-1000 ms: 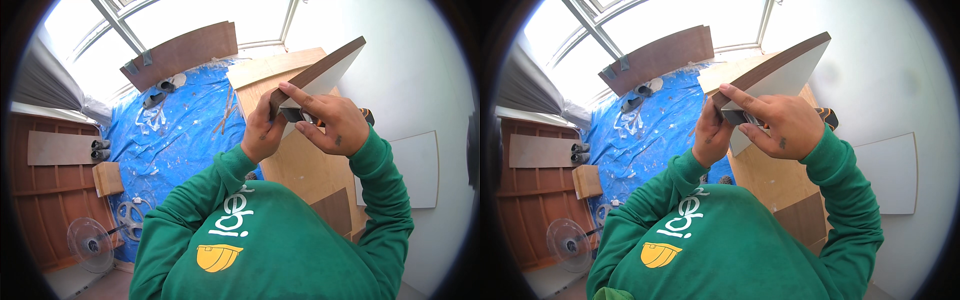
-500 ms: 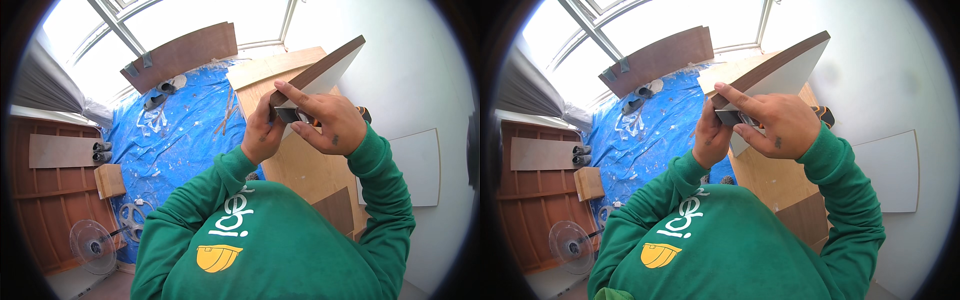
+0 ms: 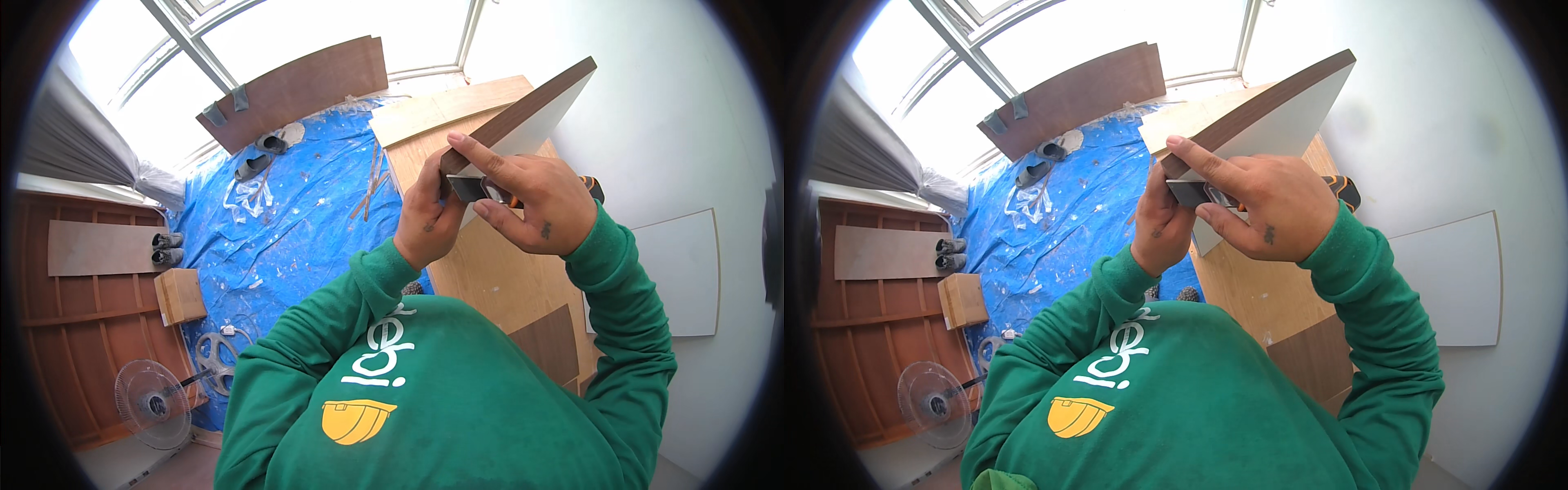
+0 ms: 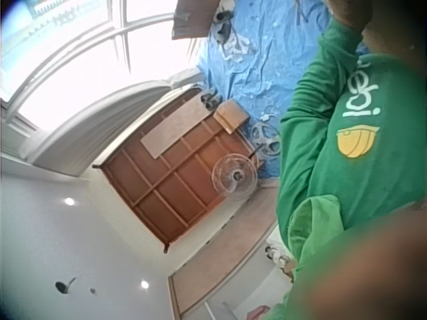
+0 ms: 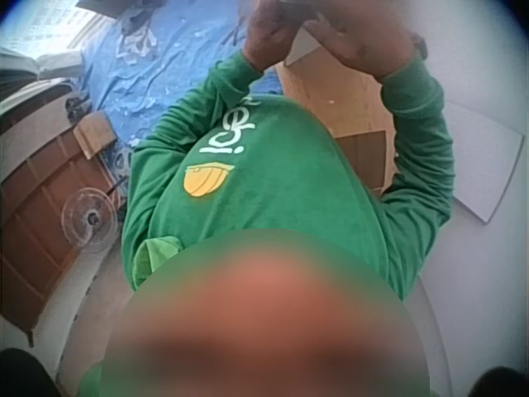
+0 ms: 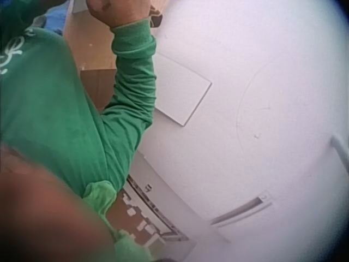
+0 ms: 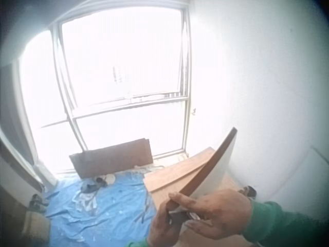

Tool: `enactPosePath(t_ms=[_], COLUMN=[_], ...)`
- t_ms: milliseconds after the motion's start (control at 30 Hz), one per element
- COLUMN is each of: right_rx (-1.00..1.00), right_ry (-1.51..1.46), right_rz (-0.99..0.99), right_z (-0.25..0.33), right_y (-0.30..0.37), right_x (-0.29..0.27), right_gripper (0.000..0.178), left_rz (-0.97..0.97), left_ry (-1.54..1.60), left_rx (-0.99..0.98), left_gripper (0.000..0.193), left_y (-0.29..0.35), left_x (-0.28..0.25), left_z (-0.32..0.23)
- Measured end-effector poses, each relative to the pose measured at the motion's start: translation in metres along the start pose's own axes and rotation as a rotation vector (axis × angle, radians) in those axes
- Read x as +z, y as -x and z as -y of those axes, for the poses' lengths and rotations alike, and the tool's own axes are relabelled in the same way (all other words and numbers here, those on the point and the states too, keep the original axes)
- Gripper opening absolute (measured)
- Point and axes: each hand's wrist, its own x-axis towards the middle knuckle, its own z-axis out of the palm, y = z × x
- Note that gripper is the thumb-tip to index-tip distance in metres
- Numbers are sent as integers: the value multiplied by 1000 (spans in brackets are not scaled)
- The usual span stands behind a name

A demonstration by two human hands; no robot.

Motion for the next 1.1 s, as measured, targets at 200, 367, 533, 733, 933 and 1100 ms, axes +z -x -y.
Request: enactPosePath(t_ms=[200,367,533,733,933,1100], right_rx=[6,7,6,-1,3,-4], right_ry=[0,5,20,10,-2,-20], right_rz=[0,6,15,-1,0,0], right_z=[0,0,1,2,2,1], right_y=[0,0,1,0,0,0], right_x=[1,0,-1,0,0,1], right_gripper=[82,83,84,84,83,82], left_rz=[-3,34,61,49,48,57], left_ry=[-4,55,150,116,105,112], left_rx=[0,-11,-63,-55,-44,-47], left_gripper=[48,52,52,46,45,45], left_y=[0,2,3,2,2,1], left_x=[0,-1,-2,-1,-1,-2], left_z=[1,-4,-6,-5,-4,-5])
